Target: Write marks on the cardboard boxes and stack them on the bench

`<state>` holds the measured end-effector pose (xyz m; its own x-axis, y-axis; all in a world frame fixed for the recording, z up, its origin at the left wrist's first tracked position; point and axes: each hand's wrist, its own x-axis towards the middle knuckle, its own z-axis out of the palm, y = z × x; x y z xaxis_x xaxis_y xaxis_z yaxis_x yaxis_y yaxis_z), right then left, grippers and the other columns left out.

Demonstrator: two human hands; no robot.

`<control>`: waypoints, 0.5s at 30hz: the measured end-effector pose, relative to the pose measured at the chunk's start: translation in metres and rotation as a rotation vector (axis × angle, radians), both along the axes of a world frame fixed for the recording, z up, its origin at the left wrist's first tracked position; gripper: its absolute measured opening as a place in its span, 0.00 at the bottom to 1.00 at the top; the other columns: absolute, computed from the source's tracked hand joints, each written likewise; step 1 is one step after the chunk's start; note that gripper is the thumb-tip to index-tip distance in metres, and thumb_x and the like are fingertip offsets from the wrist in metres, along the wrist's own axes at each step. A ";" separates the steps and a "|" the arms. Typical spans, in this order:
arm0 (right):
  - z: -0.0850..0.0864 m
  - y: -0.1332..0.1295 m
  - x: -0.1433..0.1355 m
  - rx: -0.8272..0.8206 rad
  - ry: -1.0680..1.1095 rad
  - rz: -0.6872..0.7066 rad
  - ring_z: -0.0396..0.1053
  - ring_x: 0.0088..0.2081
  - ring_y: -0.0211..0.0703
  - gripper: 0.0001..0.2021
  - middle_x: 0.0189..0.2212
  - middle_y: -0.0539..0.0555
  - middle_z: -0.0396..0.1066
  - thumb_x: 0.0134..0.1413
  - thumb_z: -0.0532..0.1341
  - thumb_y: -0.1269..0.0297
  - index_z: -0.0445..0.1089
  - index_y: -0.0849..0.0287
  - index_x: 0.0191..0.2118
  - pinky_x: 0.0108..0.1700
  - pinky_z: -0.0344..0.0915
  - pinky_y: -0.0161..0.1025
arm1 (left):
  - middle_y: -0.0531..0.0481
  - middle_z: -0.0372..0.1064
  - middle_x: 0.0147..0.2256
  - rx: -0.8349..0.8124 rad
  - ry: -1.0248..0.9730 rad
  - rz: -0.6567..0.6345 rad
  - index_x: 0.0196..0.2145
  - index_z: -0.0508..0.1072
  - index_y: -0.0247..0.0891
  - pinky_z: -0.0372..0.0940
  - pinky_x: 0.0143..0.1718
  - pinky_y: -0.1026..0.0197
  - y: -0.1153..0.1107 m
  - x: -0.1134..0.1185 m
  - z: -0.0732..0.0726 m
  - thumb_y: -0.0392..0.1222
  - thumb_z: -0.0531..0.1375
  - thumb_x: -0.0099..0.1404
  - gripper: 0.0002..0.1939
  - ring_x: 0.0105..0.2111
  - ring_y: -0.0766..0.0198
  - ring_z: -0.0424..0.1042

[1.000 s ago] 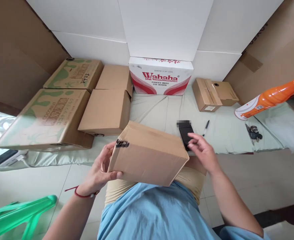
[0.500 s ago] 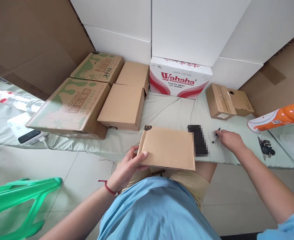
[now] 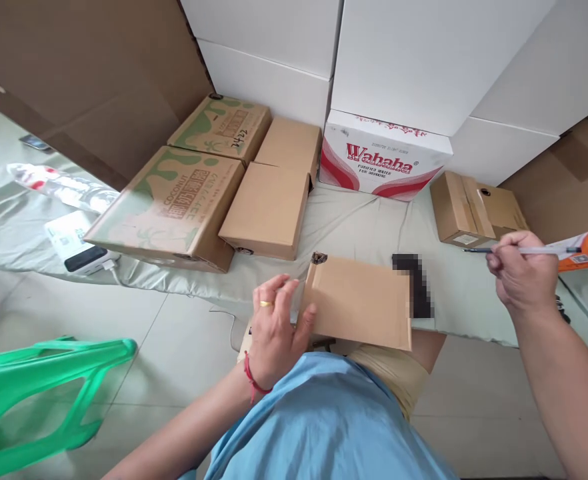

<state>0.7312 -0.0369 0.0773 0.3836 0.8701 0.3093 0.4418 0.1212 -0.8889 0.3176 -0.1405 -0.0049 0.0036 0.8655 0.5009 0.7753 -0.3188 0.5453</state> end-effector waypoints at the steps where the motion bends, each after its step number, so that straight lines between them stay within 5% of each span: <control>1: 0.009 0.000 -0.023 -0.002 0.132 0.104 0.58 0.21 0.40 0.10 0.22 0.48 0.62 0.52 0.71 0.61 0.68 0.49 0.28 0.23 0.48 0.41 | 0.31 0.71 0.56 0.102 0.005 -0.080 0.55 0.72 0.35 0.73 0.58 0.38 0.001 0.005 0.003 0.42 0.62 0.75 0.14 0.62 0.40 0.71; 5: 0.022 0.004 -0.125 -0.175 0.189 0.489 0.67 0.25 0.39 0.09 0.25 0.49 0.72 0.57 0.69 0.58 0.77 0.54 0.41 0.25 0.55 0.36 | 0.36 0.77 0.53 0.206 0.048 -0.429 0.48 0.75 0.35 0.72 0.64 0.43 0.012 0.026 0.012 0.35 0.62 0.73 0.07 0.64 0.43 0.72; 8: 0.006 0.013 -0.188 -0.256 0.132 0.714 0.70 0.29 0.39 0.07 0.27 0.49 0.76 0.58 0.67 0.60 0.76 0.56 0.40 0.32 0.63 0.37 | 0.36 0.80 0.53 0.168 0.137 -0.439 0.51 0.77 0.32 0.75 0.62 0.44 0.023 0.035 0.011 0.37 0.60 0.75 0.10 0.59 0.45 0.77; 11: -0.019 0.023 -0.222 -0.244 0.121 0.724 0.62 0.23 0.36 0.05 0.20 0.45 0.68 0.56 0.64 0.62 0.72 0.55 0.32 0.28 0.57 0.36 | 0.33 0.79 0.55 0.146 0.144 -0.380 0.54 0.77 0.30 0.74 0.64 0.44 0.027 0.035 0.005 0.37 0.59 0.75 0.13 0.62 0.45 0.76; 15: -0.040 0.025 -0.228 -0.227 0.076 0.674 0.59 0.22 0.36 0.06 0.19 0.44 0.65 0.58 0.62 0.62 0.71 0.55 0.30 0.27 0.55 0.36 | 0.31 0.77 0.58 0.098 0.124 -0.360 0.58 0.76 0.29 0.72 0.68 0.43 0.023 0.034 0.001 0.36 0.58 0.75 0.17 0.66 0.44 0.73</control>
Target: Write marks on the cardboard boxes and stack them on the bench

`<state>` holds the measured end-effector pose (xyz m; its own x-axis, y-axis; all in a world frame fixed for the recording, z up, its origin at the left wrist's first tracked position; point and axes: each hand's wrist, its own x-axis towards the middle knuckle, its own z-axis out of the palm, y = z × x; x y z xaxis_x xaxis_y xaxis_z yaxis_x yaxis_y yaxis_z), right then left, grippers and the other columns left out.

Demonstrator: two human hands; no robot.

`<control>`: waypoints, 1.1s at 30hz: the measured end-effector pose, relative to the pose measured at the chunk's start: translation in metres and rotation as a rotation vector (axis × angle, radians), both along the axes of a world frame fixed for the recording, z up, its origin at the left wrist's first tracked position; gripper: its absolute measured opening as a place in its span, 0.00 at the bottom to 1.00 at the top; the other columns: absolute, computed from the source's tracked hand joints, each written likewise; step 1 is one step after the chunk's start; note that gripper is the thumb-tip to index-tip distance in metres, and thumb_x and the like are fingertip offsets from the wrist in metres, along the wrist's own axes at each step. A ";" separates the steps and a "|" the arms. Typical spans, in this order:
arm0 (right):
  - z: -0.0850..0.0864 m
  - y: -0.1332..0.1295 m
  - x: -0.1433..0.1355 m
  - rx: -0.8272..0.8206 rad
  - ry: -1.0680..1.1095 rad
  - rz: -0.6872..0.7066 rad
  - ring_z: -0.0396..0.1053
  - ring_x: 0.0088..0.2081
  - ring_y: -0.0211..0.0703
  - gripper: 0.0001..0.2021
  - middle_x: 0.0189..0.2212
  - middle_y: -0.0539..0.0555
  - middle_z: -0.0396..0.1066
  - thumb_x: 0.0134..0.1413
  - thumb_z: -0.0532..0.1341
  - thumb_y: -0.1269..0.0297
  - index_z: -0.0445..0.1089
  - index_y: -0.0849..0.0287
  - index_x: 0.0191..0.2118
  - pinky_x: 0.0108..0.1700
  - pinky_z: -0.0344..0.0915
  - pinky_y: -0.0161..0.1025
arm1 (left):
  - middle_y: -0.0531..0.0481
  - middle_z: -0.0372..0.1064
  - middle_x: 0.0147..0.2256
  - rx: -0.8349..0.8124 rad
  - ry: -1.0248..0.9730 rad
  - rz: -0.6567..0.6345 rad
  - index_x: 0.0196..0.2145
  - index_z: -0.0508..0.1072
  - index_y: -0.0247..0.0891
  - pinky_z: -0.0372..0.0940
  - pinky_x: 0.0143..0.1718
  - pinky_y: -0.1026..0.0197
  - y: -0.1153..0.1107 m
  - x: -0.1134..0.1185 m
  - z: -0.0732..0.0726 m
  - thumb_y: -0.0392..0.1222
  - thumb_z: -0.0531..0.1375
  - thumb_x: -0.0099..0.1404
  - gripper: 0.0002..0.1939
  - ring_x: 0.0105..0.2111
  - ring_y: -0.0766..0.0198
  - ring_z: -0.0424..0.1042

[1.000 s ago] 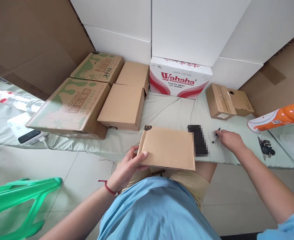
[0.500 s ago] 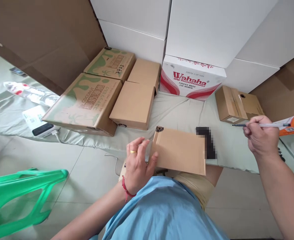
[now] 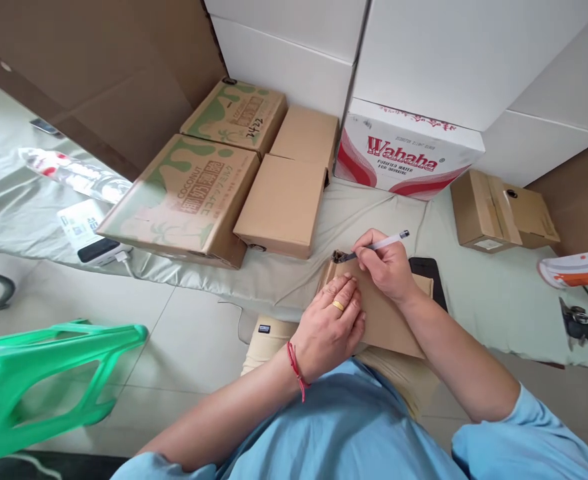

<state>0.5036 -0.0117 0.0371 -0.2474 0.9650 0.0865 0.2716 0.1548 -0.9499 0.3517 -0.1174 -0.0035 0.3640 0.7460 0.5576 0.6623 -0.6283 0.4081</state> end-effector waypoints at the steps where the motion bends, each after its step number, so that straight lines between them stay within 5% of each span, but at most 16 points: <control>1: -0.002 -0.001 0.002 0.007 -0.009 0.002 0.60 0.23 0.36 0.06 0.20 0.44 0.65 0.59 0.62 0.62 0.71 0.55 0.31 0.28 0.56 0.36 | 0.30 0.77 0.59 -0.012 -0.003 0.002 0.59 0.75 0.29 0.72 0.68 0.43 -0.001 0.000 0.000 0.36 0.58 0.75 0.18 0.66 0.44 0.72; 14: 0.003 -0.006 -0.001 0.026 -0.098 0.060 0.60 0.23 0.36 0.05 0.22 0.44 0.67 0.60 0.62 0.63 0.70 0.54 0.33 0.27 0.58 0.35 | 0.30 0.77 0.59 -0.011 0.005 0.015 0.58 0.75 0.25 0.70 0.70 0.45 0.000 0.001 0.004 0.36 0.59 0.75 0.18 0.66 0.43 0.73; 33: 0.001 -0.009 0.002 0.093 -0.148 -0.198 0.56 0.20 0.35 0.07 0.17 0.43 0.62 0.58 0.60 0.64 0.68 0.53 0.28 0.25 0.53 0.36 | 0.33 0.78 0.58 -0.005 -0.021 0.022 0.59 0.76 0.30 0.71 0.69 0.46 0.000 0.002 0.004 0.35 0.60 0.73 0.18 0.64 0.46 0.75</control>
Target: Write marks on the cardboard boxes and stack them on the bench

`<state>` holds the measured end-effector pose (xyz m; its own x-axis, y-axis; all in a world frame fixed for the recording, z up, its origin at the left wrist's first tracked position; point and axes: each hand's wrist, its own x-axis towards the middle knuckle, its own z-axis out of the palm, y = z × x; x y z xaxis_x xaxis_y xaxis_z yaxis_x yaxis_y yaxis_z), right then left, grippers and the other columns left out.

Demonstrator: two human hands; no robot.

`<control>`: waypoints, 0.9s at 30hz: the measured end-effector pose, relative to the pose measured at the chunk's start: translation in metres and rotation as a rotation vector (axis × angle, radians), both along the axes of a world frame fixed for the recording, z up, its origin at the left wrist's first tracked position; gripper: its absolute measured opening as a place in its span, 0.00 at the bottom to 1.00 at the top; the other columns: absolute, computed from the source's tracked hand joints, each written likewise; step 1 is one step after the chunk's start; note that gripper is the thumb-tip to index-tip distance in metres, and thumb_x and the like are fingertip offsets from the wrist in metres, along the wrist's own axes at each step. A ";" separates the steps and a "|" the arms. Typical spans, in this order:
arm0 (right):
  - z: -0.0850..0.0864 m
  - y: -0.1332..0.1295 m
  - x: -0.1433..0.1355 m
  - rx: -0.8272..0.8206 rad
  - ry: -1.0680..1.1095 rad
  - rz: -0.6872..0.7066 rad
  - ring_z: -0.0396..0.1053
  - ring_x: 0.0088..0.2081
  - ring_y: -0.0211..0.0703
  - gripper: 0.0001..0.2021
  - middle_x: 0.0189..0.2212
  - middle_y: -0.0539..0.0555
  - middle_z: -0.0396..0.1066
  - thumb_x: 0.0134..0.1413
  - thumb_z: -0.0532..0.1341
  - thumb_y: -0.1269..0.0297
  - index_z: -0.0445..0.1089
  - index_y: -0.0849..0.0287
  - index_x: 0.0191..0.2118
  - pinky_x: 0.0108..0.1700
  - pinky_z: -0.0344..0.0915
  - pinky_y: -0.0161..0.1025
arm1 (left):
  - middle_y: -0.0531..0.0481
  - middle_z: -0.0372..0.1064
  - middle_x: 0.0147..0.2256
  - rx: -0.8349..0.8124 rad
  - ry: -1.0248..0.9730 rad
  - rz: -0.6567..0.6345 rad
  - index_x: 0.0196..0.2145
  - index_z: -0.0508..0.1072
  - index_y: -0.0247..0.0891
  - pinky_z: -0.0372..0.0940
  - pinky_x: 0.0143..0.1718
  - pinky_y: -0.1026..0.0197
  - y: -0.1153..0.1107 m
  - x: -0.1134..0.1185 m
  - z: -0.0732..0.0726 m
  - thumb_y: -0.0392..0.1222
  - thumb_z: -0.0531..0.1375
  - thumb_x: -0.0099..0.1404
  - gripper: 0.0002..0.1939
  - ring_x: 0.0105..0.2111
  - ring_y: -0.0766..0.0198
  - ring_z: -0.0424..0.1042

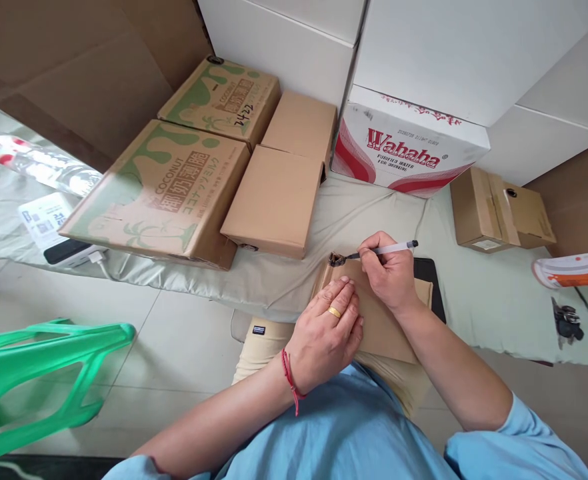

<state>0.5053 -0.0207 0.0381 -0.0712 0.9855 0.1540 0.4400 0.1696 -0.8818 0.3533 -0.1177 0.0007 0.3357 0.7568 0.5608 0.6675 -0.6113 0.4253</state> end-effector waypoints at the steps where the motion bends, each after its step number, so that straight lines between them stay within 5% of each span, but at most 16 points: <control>1: 0.000 0.000 0.000 0.000 -0.004 0.003 0.56 0.20 0.35 0.07 0.17 0.43 0.62 0.58 0.60 0.65 0.68 0.53 0.28 0.25 0.53 0.36 | 0.33 0.78 0.58 0.003 -0.001 0.000 0.58 0.76 0.30 0.72 0.69 0.47 0.000 0.000 0.000 0.35 0.60 0.73 0.18 0.64 0.45 0.75; 14: 0.000 -0.002 0.001 0.005 -0.005 0.021 0.55 0.20 0.35 0.07 0.18 0.43 0.61 0.58 0.61 0.64 0.67 0.53 0.28 0.25 0.52 0.37 | 0.33 0.79 0.57 0.009 -0.015 0.007 0.58 0.76 0.31 0.73 0.67 0.46 0.000 0.000 -0.001 0.35 0.60 0.73 0.17 0.64 0.46 0.76; 27: 0.001 -0.004 0.000 -0.060 0.006 0.261 0.62 0.24 0.37 0.03 0.24 0.46 0.69 0.59 0.62 0.64 0.72 0.53 0.34 0.28 0.60 0.36 | 0.32 0.80 0.56 0.026 -0.016 0.017 0.56 0.76 0.28 0.73 0.66 0.46 0.001 0.001 -0.001 0.36 0.59 0.73 0.17 0.63 0.45 0.76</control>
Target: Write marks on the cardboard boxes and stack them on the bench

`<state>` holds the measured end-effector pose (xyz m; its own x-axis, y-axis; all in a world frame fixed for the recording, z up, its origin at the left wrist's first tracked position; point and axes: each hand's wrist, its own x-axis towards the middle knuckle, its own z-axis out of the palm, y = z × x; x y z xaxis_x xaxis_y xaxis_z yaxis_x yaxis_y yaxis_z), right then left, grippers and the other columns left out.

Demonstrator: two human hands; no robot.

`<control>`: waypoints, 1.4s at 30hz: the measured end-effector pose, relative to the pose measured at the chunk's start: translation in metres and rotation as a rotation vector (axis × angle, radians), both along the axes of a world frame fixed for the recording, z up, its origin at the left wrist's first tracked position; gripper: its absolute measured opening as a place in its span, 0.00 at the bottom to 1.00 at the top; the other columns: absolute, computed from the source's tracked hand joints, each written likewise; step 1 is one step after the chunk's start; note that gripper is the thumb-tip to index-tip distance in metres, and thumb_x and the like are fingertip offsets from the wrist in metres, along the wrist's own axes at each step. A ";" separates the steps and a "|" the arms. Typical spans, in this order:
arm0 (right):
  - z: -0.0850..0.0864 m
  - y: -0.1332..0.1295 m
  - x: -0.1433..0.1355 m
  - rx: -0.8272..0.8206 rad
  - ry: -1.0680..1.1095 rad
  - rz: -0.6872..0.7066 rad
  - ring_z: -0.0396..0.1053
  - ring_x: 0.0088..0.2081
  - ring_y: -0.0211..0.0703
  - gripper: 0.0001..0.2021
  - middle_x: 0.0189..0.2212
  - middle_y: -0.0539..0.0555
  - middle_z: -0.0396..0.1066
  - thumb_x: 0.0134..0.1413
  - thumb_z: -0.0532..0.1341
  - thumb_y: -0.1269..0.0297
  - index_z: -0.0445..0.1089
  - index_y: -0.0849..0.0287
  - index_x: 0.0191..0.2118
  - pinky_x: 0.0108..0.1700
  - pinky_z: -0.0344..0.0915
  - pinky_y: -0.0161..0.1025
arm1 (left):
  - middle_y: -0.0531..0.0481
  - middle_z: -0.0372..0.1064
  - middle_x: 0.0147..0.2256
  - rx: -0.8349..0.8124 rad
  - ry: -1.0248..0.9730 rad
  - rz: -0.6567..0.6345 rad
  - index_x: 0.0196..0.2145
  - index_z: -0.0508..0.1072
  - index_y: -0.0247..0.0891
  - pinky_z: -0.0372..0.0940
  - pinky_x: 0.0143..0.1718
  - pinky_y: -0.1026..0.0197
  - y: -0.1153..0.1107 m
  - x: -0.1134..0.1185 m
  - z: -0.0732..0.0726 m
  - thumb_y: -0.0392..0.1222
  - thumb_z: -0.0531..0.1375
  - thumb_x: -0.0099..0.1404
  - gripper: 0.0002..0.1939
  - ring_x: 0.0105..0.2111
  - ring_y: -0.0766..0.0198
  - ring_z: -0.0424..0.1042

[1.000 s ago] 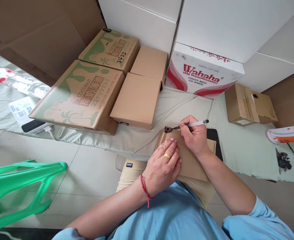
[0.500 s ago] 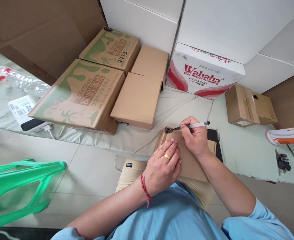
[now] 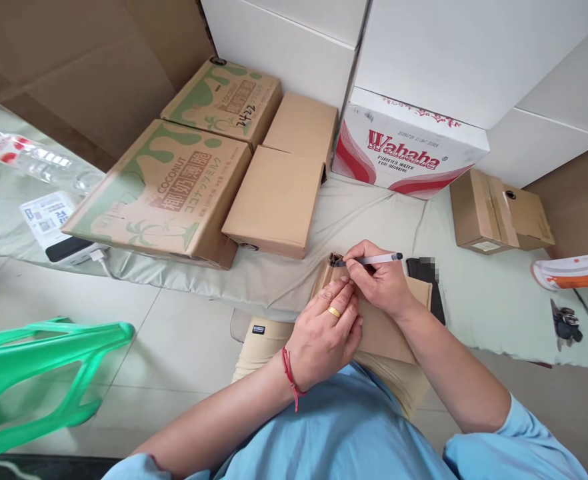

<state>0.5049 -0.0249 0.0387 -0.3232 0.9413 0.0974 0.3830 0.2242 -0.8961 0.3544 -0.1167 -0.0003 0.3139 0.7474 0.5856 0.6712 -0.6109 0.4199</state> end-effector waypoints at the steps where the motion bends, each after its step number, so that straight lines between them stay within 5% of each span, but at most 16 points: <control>1: 0.000 0.000 0.000 0.015 -0.003 -0.017 0.61 0.23 0.37 0.03 0.23 0.45 0.69 0.58 0.62 0.65 0.72 0.53 0.33 0.28 0.59 0.36 | 0.32 0.80 0.56 0.005 0.003 0.000 0.57 0.76 0.28 0.73 0.66 0.46 0.000 0.000 0.000 0.36 0.59 0.73 0.17 0.63 0.45 0.77; 6: -0.007 0.001 0.002 0.068 0.024 -0.191 0.56 0.21 0.35 0.07 0.19 0.43 0.63 0.61 0.61 0.65 0.70 0.54 0.31 0.26 0.54 0.35 | 0.34 0.80 0.57 0.025 0.017 0.013 0.55 0.77 0.29 0.73 0.66 0.48 0.000 0.000 0.000 0.35 0.59 0.73 0.16 0.62 0.47 0.77; 10: -0.006 0.006 0.006 0.145 0.165 -0.330 0.58 0.22 0.34 0.07 0.25 0.45 0.69 0.66 0.62 0.59 0.73 0.55 0.39 0.26 0.55 0.34 | 0.34 0.80 0.57 0.036 0.016 0.009 0.54 0.77 0.28 0.73 0.66 0.48 0.001 -0.001 -0.001 0.35 0.60 0.73 0.15 0.61 0.47 0.78; 15: 0.001 0.012 0.056 0.379 0.271 -0.600 0.55 0.20 0.32 0.16 0.34 0.49 0.77 0.72 0.59 0.47 0.71 0.54 0.51 0.25 0.54 0.34 | 0.33 0.79 0.58 0.019 0.029 -0.005 0.55 0.76 0.29 0.74 0.65 0.46 0.001 -0.004 -0.003 0.35 0.61 0.73 0.15 0.62 0.45 0.77; 20: -0.010 -0.020 0.167 0.443 -0.313 -0.838 0.73 0.32 0.43 0.15 0.32 0.52 0.76 0.73 0.56 0.53 0.73 0.56 0.50 0.40 0.68 0.41 | 0.34 0.78 0.59 0.004 0.032 -0.025 0.58 0.73 0.31 0.73 0.65 0.44 0.002 -0.008 -0.005 0.35 0.62 0.74 0.17 0.63 0.45 0.76; 24: -0.034 -0.060 0.237 0.046 -0.993 -0.776 0.75 0.42 0.52 0.15 0.42 0.62 0.79 0.66 0.55 0.67 0.77 0.59 0.51 0.46 0.68 0.45 | 0.36 0.77 0.59 -0.020 0.009 -0.121 0.59 0.73 0.35 0.70 0.67 0.41 0.001 -0.017 -0.006 0.41 0.64 0.74 0.18 0.65 0.45 0.72; 28: -0.056 -0.074 0.265 -0.254 -1.244 -0.660 0.75 0.47 0.57 0.23 0.46 0.69 0.77 0.59 0.56 0.76 0.76 0.67 0.58 0.51 0.68 0.47 | 0.38 0.76 0.61 -0.059 0.014 -0.189 0.58 0.74 0.39 0.52 0.74 0.25 -0.003 -0.031 -0.008 0.47 0.67 0.73 0.20 0.72 0.36 0.61; 33: -0.063 -0.072 0.258 -0.265 -1.140 -0.767 0.75 0.49 0.61 0.34 0.52 0.74 0.73 0.66 0.53 0.71 0.54 0.75 0.75 0.52 0.68 0.50 | 0.31 0.65 0.68 -0.136 0.012 -0.264 0.66 0.69 0.38 0.65 0.69 0.30 -0.009 -0.046 -0.014 0.40 0.67 0.73 0.27 0.76 0.36 0.54; 38: -0.067 -0.093 0.195 -0.213 -1.051 -0.608 0.69 0.57 0.67 0.33 0.53 0.72 0.73 0.72 0.56 0.50 0.62 0.71 0.71 0.59 0.67 0.54 | 0.32 0.63 0.69 -0.143 -0.006 -0.202 0.69 0.66 0.40 0.67 0.69 0.32 -0.017 -0.036 -0.017 0.31 0.64 0.72 0.30 0.75 0.38 0.56; 42: -0.080 -0.106 0.148 -0.252 -1.097 -0.623 0.68 0.57 0.66 0.31 0.59 0.74 0.69 0.68 0.60 0.63 0.60 0.69 0.73 0.58 0.67 0.53 | 0.31 0.63 0.68 -0.123 -0.027 -0.153 0.68 0.67 0.37 0.66 0.69 0.33 -0.020 -0.015 -0.019 0.30 0.65 0.71 0.30 0.75 0.38 0.56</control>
<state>0.6528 -0.1309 -0.0418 0.3784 0.9149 -0.1404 0.9213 -0.3869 -0.0386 0.3390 -0.1368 -0.0190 0.4144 0.7588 0.5025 0.5621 -0.6477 0.5144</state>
